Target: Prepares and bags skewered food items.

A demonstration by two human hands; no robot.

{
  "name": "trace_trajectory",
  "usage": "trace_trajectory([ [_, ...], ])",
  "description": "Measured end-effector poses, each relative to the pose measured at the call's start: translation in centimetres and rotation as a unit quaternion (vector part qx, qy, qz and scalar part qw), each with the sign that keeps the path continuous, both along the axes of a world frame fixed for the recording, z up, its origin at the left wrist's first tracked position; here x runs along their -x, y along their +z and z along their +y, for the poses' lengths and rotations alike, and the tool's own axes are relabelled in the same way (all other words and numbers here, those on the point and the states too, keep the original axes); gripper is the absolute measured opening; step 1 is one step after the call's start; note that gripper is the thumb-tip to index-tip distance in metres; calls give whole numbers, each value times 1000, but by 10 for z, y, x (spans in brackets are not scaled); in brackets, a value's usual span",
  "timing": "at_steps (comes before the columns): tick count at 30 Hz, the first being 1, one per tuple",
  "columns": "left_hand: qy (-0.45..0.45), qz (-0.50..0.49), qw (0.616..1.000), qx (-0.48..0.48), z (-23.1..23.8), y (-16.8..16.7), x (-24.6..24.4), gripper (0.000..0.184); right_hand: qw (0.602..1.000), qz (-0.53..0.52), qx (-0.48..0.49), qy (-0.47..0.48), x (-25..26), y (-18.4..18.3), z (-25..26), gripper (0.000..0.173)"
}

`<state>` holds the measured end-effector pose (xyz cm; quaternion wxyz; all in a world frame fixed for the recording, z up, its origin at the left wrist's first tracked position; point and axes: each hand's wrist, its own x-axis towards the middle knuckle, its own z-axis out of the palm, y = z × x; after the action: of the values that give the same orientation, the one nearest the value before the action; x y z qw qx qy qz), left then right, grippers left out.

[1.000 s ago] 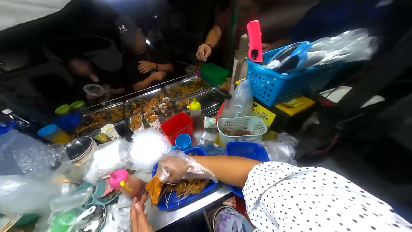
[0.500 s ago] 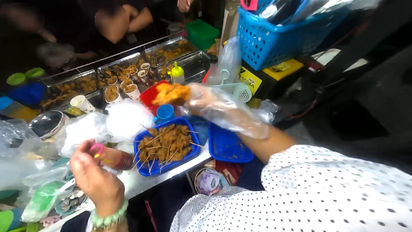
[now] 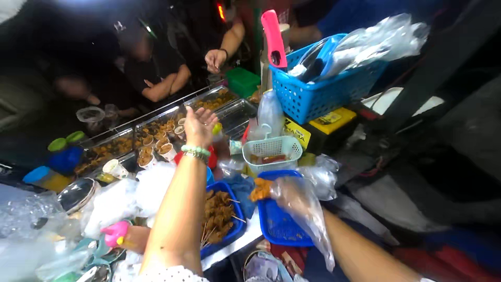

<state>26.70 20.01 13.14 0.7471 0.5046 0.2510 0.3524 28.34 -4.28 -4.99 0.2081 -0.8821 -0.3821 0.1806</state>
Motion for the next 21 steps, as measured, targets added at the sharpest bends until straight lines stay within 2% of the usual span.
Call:
trace_trajectory([
  [3, -7, -13, 999, 35, 3, -3, -42, 68, 999, -42, 7, 24, 3, -14, 5, 49],
  [6, -2, -17, 998, 55, 11, -7, -79, 69, 996, -77, 14, 40, 6, -19, 9, 46],
  [9, -5, -35, 997, 70, 19, -12, -111, 71, 998, -19, 23, 47, 2, -19, 13, 50],
  [13, 3, -85, 991, 104, 28, -17, -145, 72, 1000, -8, -6, 28, 7, -24, 13, 48],
  [21, 0, -147, 979, 140, 41, -11, -179, 74, 999, -42, 9, 25, 9, -22, 13, 47],
])
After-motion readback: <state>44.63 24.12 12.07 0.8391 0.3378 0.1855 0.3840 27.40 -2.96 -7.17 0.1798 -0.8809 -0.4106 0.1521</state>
